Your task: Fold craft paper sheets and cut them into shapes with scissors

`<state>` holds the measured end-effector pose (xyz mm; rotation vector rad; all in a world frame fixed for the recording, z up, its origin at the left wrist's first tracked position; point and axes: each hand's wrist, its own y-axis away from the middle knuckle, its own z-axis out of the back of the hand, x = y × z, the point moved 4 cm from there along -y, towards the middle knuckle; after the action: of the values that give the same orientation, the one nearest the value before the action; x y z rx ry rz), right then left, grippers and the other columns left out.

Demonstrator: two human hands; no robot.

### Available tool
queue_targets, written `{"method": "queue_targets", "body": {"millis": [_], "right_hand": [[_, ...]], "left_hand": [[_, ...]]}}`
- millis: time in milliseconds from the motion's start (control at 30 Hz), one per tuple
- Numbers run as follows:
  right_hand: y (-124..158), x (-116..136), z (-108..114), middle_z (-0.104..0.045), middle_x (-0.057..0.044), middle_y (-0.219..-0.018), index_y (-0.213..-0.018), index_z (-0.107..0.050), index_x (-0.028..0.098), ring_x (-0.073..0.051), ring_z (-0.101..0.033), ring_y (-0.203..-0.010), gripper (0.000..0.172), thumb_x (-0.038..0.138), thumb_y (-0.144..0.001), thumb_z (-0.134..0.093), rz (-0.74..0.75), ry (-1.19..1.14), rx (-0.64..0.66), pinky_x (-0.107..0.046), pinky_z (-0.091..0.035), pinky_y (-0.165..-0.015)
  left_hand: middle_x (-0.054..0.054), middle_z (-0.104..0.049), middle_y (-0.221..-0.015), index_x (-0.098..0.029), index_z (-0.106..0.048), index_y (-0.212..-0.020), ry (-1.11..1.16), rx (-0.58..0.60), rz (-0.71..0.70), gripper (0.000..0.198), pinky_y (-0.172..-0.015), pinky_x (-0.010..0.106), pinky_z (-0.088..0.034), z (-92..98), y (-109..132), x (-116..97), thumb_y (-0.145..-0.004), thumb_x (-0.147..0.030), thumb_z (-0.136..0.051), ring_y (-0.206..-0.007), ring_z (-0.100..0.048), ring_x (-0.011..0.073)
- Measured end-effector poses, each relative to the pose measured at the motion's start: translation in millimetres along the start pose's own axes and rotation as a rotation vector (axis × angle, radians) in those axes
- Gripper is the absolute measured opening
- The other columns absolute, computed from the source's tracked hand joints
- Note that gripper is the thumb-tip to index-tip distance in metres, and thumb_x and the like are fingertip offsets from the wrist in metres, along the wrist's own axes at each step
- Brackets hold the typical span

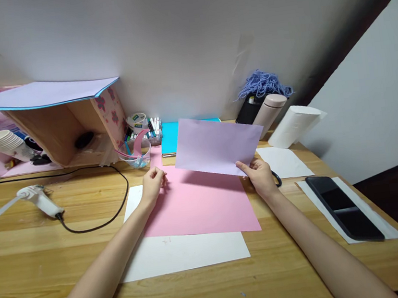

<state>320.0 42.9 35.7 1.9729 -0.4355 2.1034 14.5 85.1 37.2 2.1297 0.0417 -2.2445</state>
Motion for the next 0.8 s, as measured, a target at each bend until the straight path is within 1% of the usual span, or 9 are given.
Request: {"method": "queue_targets", "body": {"millis": [67, 167, 200, 233, 400, 567, 667, 733, 800], "right_hand": [[-2.2, -2.2, 3.3, -0.069, -0.004, -0.073, -0.079, -0.062, 0.016, -0.017, -0.061, -0.055, 0.039, 0.046, -0.058, -0.073, -0.031, -0.01, -0.032, -0.025, -0.047, -0.042], [-0.3, -4.0, -0.9, -0.068, -0.003, -0.072, -0.078, -0.061, 0.017, -0.016, -0.06, -0.053, 0.037, 0.044, -0.058, -0.074, -0.056, -0.04, 0.005, -0.024, -0.047, -0.042], [1.3, -4.0, -3.4, -0.068, -0.003, -0.072, -0.079, -0.061, 0.017, -0.016, -0.06, -0.053, 0.036, 0.044, -0.058, -0.073, -0.064, -0.038, 0.027, -0.024, -0.047, -0.041], [3.0, -3.9, -5.6, -0.068, -0.004, -0.072, -0.079, -0.061, 0.017, -0.016, -0.06, -0.052, 0.036, 0.044, -0.059, -0.073, -0.073, -0.027, 0.044, -0.024, -0.046, -0.041], [6.6, -2.6, -8.4, -0.067, -0.003, -0.07, -0.079, -0.061, 0.017, -0.013, -0.056, -0.045, 0.036, 0.045, -0.059, -0.072, -0.081, 0.008, 0.062, -0.023, -0.042, -0.036], [4.6, -4.1, -6.9, -0.067, -0.003, -0.069, -0.078, -0.061, 0.016, -0.013, -0.055, -0.047, 0.038, 0.046, -0.058, -0.073, -0.067, 0.029, 0.053, -0.022, -0.041, -0.036], [4.1, -4.2, -7.7, -0.067, -0.003, -0.071, -0.079, -0.061, 0.016, -0.012, -0.054, -0.047, 0.038, 0.046, -0.058, -0.072, -0.061, 0.037, 0.067, -0.023, -0.042, -0.037], [3.4, -4.4, -7.4, -0.066, -0.002, -0.07, -0.078, -0.061, 0.015, -0.012, -0.054, -0.047, 0.037, 0.045, -0.058, -0.073, -0.062, 0.04, 0.071, -0.023, -0.043, -0.037], [1.9, -5.1, -5.8, -0.066, -0.002, -0.068, -0.077, -0.061, 0.016, -0.012, -0.054, -0.046, 0.036, 0.044, -0.058, -0.073, -0.066, 0.023, 0.069, -0.023, -0.043, -0.037]], "left_hand": [[-0.005, -0.052, -0.049, -0.015, -0.049, -0.063, 0.017, 0.046, -0.005, 0.011, -0.038, 0.018, -0.035, -0.7, 0.2, -1.5, -0.068, -0.025, -0.049, -0.037, -0.046, 0.0061], [-0.001, -0.059, -0.056, -0.013, -0.054, -0.075, 0.025, 0.269, -0.007, 0.022, -0.038, 0.02, -0.037, -15.8, 7.6, -2.6, -0.073, -0.034, -0.05, -0.037, -0.049, 0.008], [0.0, -0.06, -0.058, -0.012, -0.055, -0.078, 0.015, 0.325, -0.011, 0.024, -0.039, 0.02, -0.036, -20.8, 10.8, -2.9, -0.074, -0.035, -0.05, -0.038, -0.05, 0.008], [0.001, -0.061, -0.059, -0.012, -0.056, -0.077, -0.005, 0.344, -0.021, 0.025, -0.039, 0.02, -0.036, -24.0, 13.3, -3.2, -0.075, -0.036, -0.05, -0.038, -0.05, 0.0077], [-0.003, -0.056, -0.047, -0.014, -0.056, -0.065, -0.118, 0.243, -0.075, 0.022, -0.041, 0.019, -0.034, -21.0, 15.2, -5.7, -0.076, -0.031, -0.049, -0.036, -0.046, 0.0065], [0.0, -0.062, -0.053, -0.013, -0.056, -0.07, -0.096, 0.315, -0.071, 0.022, -0.038, 0.019, -0.032, -19.4, 15.8, -4.9, -0.077, -0.032, -0.047, -0.036, -0.049, 0.0076], [-0.001, -0.058, -0.045, -0.014, -0.055, -0.07, -0.074, 0.354, -0.045, 0.024, -0.04, 0.02, -0.036, -22.2, 18.1, -3.8, -0.079, -0.034, -0.046, -0.04, -0.056, 0.0118], [-0.002, -0.055, -0.04, -0.014, -0.054, -0.066, -0.077, 0.342, -0.035, 0.022, -0.044, 0.021, -0.04, -22.4, 17.7, -3.4, -0.078, -0.031, -0.046, -0.043, -0.06, 0.0141], [-0.001, -0.058, -0.043, -0.014, -0.053, -0.063, -0.081, 0.308, -0.026, 0.02, -0.043, 0.021, -0.042, -19.9, 15.1, -3.0, -0.076, -0.028, -0.045, -0.042, -0.06, 0.0142]]}}
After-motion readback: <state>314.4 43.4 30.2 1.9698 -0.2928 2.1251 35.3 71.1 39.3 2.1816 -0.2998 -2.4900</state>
